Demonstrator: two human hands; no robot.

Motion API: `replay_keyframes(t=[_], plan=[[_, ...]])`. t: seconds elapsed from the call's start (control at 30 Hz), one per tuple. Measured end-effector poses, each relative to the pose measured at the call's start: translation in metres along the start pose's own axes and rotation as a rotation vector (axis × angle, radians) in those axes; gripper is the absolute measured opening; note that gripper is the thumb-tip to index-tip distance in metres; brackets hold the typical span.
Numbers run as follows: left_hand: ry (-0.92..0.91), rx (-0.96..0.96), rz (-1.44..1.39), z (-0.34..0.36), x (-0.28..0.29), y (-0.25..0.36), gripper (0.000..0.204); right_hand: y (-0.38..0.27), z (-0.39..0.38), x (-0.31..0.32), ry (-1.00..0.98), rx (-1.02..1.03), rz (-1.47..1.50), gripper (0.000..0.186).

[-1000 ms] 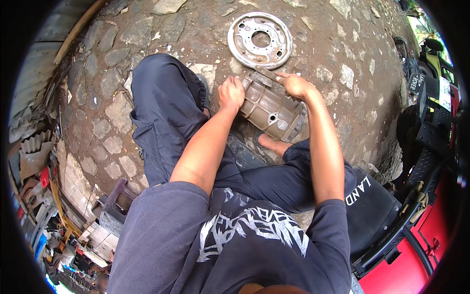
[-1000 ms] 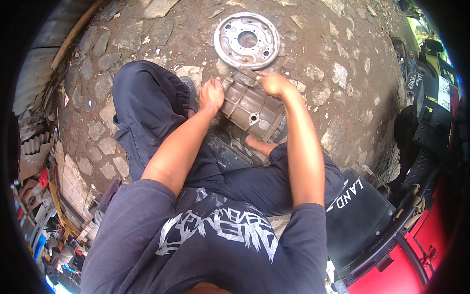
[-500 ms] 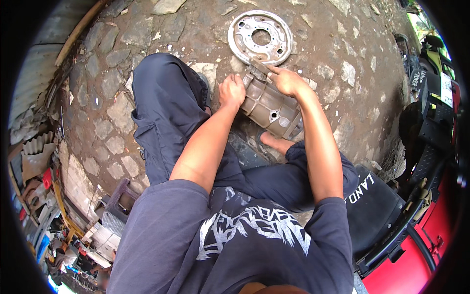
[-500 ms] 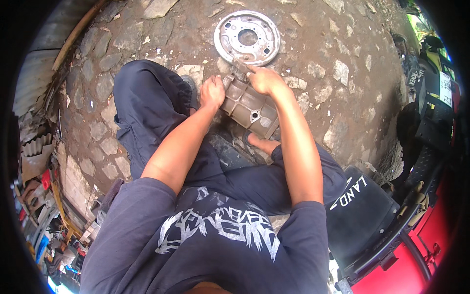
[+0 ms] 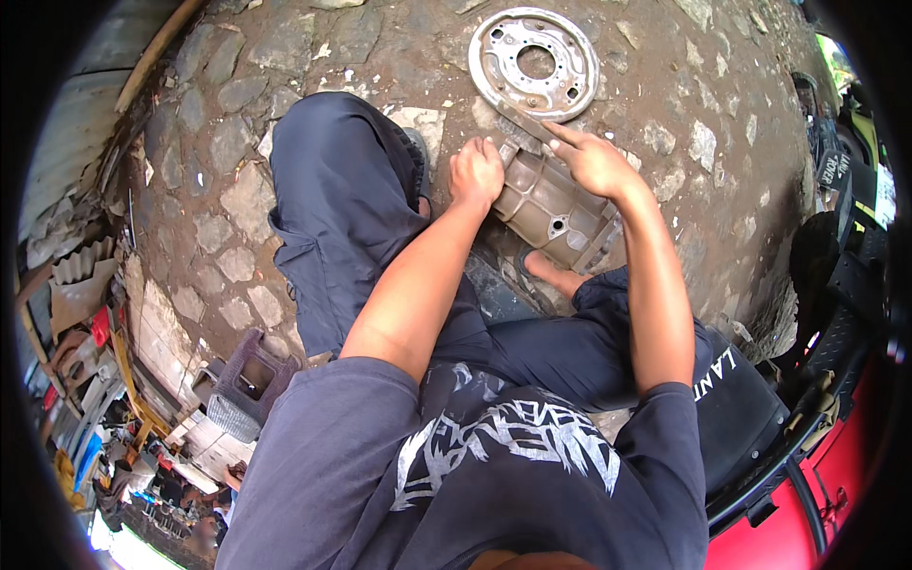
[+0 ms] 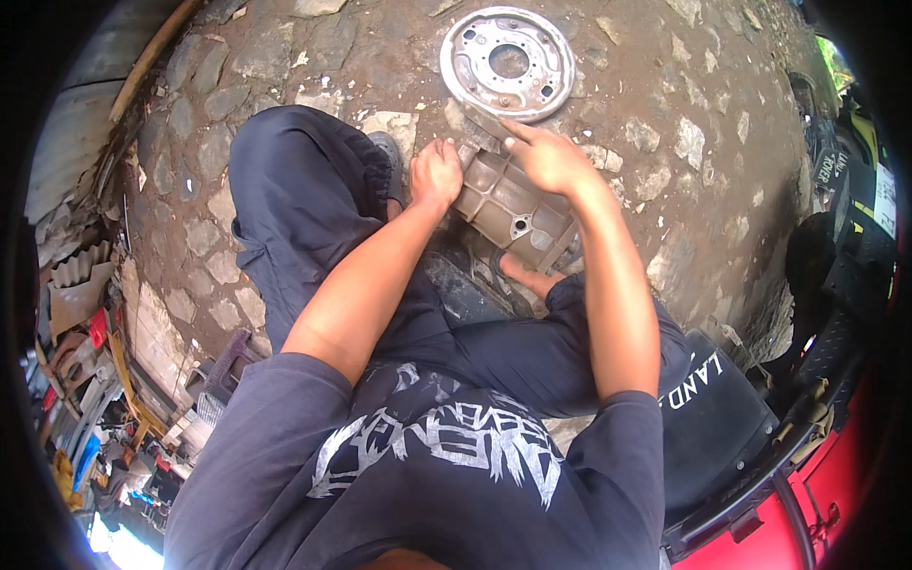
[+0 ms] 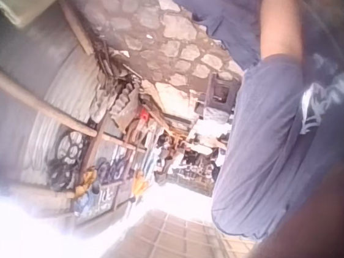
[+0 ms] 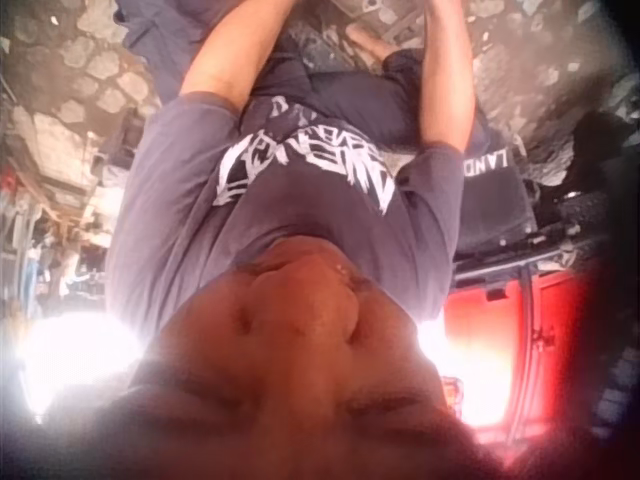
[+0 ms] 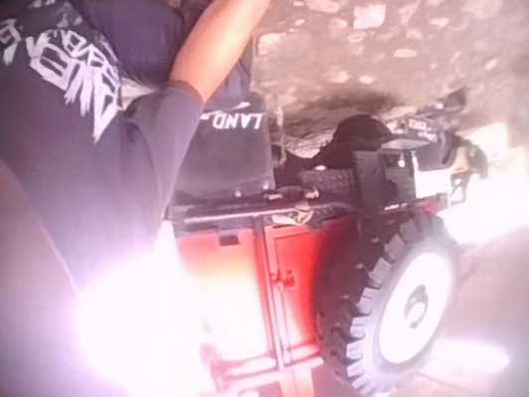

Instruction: The person sits on the ground and uses a metal file to scrape and smooth the surface of a mechanical housing. They repeatedly reposition the part and file different areas, occasionally pausing to inspect the surface.

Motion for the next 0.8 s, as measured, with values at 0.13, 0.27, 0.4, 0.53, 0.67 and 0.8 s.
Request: replay_keyframes(t=[0.13, 0.27, 0.4, 0.53, 0.67, 0.8], plan=[[-0.126, 0.005, 0.000, 0.005, 0.003, 0.010, 0.045, -0.004, 0.054, -0.013, 0.038, -0.175, -0.225, 0.052], [-0.088, 0.030, -0.018, 0.000, 0.005, 0.011, 0.045, -0.012, 0.073, -0.010, -0.032, -0.149, -0.247, 0.052], [-0.099, 0.017, -0.044, 0.001, 0.006, 0.006, 0.045, -0.035, 0.002, -0.002, 0.046, -0.022, -0.181, 0.052], [-0.055, -0.009, -0.007, 0.006, -0.005, 0.001, 0.046, -0.012, 0.034, -0.011, 0.066, -0.030, -0.134, 0.052], [-0.146, 0.058, -0.042, 0.004, 0.003, 0.009, 0.047, -0.003, 0.094, -0.013, -0.028, -0.147, -0.317, 0.053], [-0.142, 0.042, -0.050, 0.005, 0.000, 0.000, 0.047, -0.014, 0.069, -0.015, -0.012, -0.105, -0.274, 0.053]])
Point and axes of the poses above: each hand's wrist, its own z-axis towards the middle knuckle, its own x-axis out of the back of the hand, y = z × x, the point moved 3 cm from there along z, towards the middle knuckle, and after that the axes turned 10 degrees about -y, right-handed, at the moved point
